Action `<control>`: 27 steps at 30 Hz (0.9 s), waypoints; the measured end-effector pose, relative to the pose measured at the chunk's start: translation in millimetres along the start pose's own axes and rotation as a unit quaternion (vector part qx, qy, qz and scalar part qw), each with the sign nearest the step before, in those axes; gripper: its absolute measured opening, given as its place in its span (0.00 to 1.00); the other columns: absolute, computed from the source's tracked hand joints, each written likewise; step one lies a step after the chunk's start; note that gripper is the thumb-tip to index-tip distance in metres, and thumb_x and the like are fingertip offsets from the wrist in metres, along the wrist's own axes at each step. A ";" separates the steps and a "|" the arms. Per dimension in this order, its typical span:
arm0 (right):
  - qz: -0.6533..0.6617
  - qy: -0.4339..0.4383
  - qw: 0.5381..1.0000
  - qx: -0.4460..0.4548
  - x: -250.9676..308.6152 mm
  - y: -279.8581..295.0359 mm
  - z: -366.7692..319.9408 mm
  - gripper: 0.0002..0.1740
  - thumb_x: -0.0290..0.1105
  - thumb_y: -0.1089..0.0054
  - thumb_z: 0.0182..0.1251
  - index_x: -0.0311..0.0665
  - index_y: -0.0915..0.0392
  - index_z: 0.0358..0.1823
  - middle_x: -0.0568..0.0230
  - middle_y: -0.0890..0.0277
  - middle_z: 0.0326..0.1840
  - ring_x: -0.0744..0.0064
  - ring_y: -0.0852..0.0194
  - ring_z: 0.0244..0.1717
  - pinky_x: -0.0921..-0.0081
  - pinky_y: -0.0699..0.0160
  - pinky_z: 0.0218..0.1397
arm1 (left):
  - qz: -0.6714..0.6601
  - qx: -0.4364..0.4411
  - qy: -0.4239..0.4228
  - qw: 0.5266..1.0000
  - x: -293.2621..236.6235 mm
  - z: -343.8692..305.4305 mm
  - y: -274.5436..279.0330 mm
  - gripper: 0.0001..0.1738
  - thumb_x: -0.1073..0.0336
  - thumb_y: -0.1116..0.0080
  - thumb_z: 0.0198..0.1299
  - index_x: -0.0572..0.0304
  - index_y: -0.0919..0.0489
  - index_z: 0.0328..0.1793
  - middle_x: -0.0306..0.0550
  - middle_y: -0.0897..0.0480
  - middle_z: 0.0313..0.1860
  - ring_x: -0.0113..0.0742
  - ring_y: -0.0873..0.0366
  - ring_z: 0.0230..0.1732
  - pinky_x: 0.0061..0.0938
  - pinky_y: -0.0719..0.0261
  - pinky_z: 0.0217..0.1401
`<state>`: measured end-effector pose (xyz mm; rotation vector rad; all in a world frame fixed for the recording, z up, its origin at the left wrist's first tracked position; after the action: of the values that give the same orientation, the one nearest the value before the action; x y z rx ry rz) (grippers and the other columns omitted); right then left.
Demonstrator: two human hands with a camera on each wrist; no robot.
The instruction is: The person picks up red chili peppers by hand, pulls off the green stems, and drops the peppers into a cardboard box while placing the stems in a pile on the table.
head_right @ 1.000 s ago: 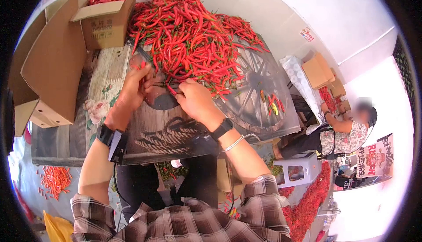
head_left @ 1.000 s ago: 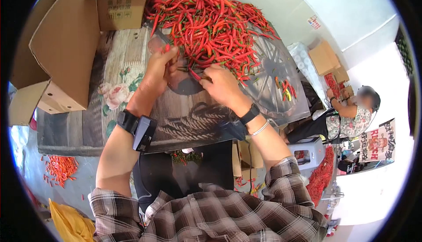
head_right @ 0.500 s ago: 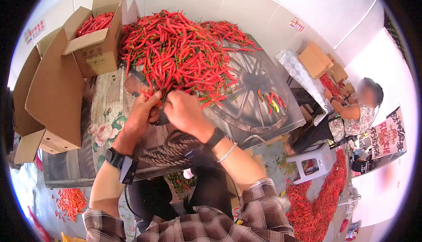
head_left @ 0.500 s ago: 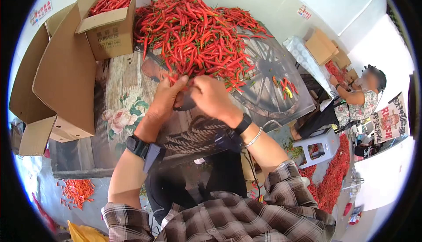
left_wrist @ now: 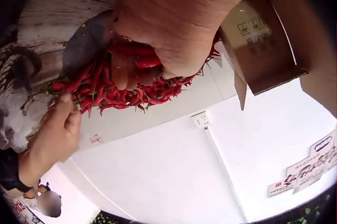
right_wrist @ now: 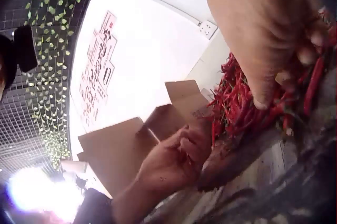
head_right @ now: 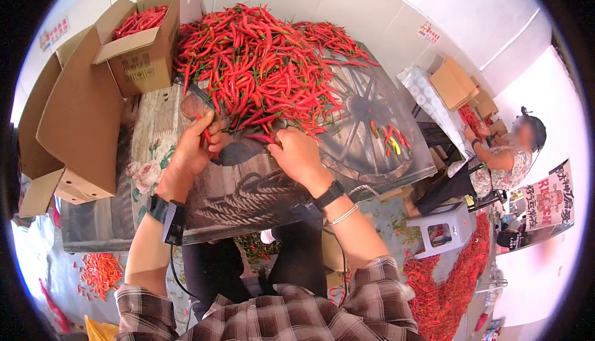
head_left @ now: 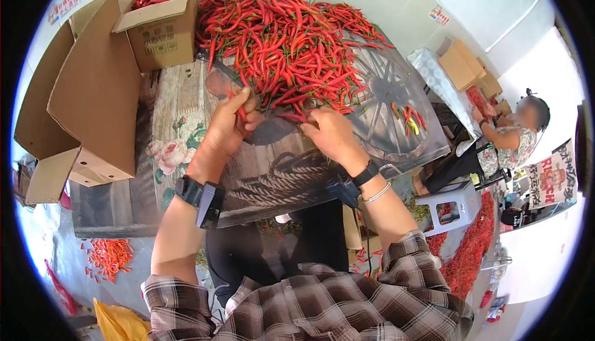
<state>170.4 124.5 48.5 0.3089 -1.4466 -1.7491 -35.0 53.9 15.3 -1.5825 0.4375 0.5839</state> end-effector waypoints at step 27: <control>0.121 0.169 0.974 0.087 40.0 36.0 21.1 0.15 0.26 0.48 0.56 0.36 0.21 0.45 0.54 0.26 0.41 0.55 0.26 0.44 0.63 0.27 0.49 | 0.010 0.001 0.003 1.000 -0.9 -2.2 -1.6 0.16 0.51 0.47 0.67 0.53 0.29 0.35 0.35 0.31 0.25 0.22 0.36 0.20 0.16 0.44 0.17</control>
<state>147.1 110.7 99.7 0.4778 -1.3276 -1.3052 -34.5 51.8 17.2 -1.5798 0.4588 0.5937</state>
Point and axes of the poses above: each hand's wrist, its own z-axis towards the middle knuckle, its own y-axis out of the back of the hand, x = y × z, the point moved 3 cm from there along z, towards the middle knuckle
